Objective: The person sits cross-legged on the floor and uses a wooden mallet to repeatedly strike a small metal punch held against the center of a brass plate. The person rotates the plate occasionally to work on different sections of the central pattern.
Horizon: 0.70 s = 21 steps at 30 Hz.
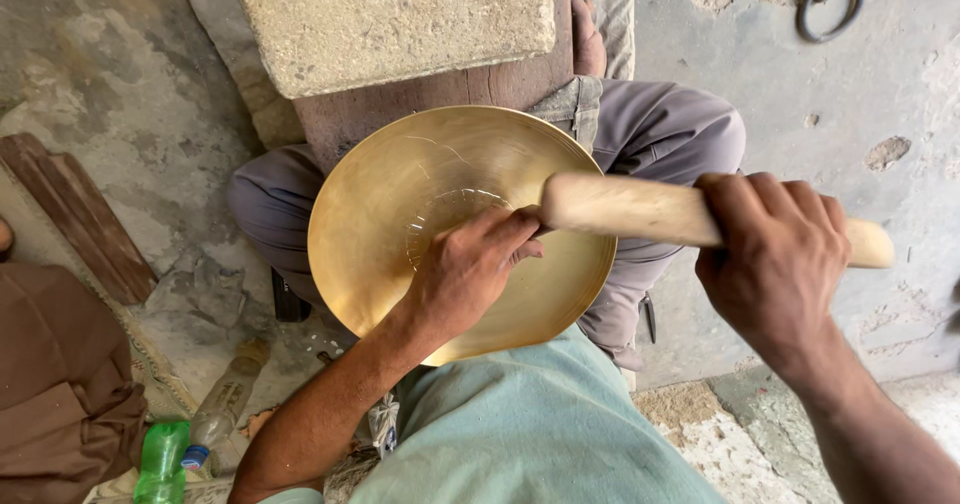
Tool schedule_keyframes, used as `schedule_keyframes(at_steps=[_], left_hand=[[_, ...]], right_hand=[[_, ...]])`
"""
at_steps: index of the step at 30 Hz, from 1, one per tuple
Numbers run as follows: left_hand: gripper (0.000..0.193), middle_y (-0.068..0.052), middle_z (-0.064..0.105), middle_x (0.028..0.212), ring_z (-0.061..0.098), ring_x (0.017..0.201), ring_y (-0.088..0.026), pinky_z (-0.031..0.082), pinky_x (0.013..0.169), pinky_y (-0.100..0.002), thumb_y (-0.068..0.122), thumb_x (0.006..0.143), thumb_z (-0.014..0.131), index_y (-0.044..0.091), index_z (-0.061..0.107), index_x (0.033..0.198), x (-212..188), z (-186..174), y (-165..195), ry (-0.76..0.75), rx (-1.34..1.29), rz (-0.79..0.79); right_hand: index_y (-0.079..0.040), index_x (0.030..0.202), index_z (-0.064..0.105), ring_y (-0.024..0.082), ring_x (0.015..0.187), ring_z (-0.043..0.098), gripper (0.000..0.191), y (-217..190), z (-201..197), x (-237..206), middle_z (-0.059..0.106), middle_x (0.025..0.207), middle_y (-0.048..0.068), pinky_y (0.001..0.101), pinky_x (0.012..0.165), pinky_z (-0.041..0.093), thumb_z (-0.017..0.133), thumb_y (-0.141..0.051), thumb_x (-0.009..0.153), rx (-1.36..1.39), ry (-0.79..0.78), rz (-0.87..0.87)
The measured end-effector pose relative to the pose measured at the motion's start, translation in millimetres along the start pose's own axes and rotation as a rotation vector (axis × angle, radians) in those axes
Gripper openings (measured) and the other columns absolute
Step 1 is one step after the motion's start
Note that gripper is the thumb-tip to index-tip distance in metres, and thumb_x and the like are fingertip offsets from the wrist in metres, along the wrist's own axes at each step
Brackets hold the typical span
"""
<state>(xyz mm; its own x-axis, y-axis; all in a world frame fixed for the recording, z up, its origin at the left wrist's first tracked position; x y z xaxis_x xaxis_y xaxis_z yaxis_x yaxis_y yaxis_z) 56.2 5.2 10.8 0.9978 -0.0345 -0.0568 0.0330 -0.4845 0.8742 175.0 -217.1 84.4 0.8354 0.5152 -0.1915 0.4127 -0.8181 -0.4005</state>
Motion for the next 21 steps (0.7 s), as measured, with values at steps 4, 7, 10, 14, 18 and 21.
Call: schedule_keyframes(at_steps=[4, 7, 10, 14, 18, 21], left_hand=[[0.031, -0.008, 0.069, 0.097, 0.073, 0.085, -0.025, 0.060, 0.072, -0.038, 0.012, 0.093, 0.074, 0.010, 0.064, 0.122, 1, 0, -1, -0.051, -0.018, -0.018], [0.030, -0.008, 0.069, 0.098, 0.073, 0.086, -0.026, 0.060, 0.072, -0.038, 0.010, 0.093, 0.072, 0.008, 0.065, 0.122, -2, -1, 2, -0.043, -0.032, -0.008], [0.027, -0.008, 0.068, 0.094, 0.073, 0.084, -0.026, 0.060, 0.071, -0.038, 0.012, 0.094, 0.073, 0.008, 0.066, 0.119, -2, 1, 5, -0.059, -0.030, -0.019], [0.023, -0.009, 0.069, 0.100, 0.071, 0.081, -0.026, 0.058, 0.070, -0.037, 0.018, 0.097, 0.075, 0.006, 0.066, 0.114, 1, -30, -2, 0.157, -0.042, -0.092], [0.016, -0.013, 0.061, 0.107, 0.070, 0.079, -0.024, 0.060, 0.062, -0.032, 0.020, 0.102, 0.066, 0.007, 0.062, 0.110, -31, -115, -17, 0.496, 0.092, -0.279], [0.021, -0.016, 0.067, 0.100, 0.067, 0.085, -0.033, 0.053, 0.072, -0.044, 0.015, 0.103, 0.069, 0.002, 0.063, 0.117, -45, -144, -12, 0.476, 0.541, -0.132]], right_hand=[[-0.005, 0.108, 0.065, 0.026, 0.086, 0.068, 0.015, 9, 6, -16, 0.069, 0.092, 0.012, 0.0377, 0.073, 0.054, 0.075, -0.008, 0.098, -0.086, -0.002, 0.027], [-0.004, 0.116, 0.066, 0.022, 0.082, 0.067, 0.023, 17, 13, -20, 0.072, 0.098, 0.011, 0.0377, 0.072, 0.052, 0.074, -0.006, 0.095, -0.089, -0.026, -0.008], [-0.006, 0.112, 0.069, 0.024, 0.076, 0.065, 0.024, 19, 23, -33, 0.070, 0.086, 0.010, 0.0398, 0.071, 0.051, 0.075, -0.002, 0.089, -0.264, -0.011, 0.029], [-0.005, 0.109, 0.067, 0.026, 0.078, 0.070, 0.026, 29, 31, -57, 0.073, 0.092, 0.013, 0.0417, 0.071, 0.055, 0.078, -0.010, 0.086, -0.105, 0.030, 0.150], [-0.002, 0.109, 0.061, 0.026, 0.080, 0.072, 0.038, 56, 66, -67, 0.072, 0.093, 0.015, 0.0397, 0.071, 0.060, 0.083, -0.021, 0.085, 0.372, 0.057, 0.541], [-0.001, 0.104, 0.064, 0.019, 0.080, 0.074, 0.031, 58, 106, -62, 0.074, 0.092, 0.012, 0.0344, 0.074, 0.062, 0.081, -0.020, 0.086, 0.640, 0.050, 0.625]])
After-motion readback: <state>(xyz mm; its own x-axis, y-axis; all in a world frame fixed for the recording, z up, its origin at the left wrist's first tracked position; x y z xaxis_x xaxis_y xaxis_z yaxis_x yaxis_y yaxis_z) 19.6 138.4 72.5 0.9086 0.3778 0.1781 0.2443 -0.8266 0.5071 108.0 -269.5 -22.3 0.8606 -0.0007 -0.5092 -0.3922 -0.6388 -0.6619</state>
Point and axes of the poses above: each hand's wrist, its own x-axis towards the middle knuckle, its own z-axis out of the palm, y = z × x, the point moved 4 cm from there along x, towards the middle knuckle
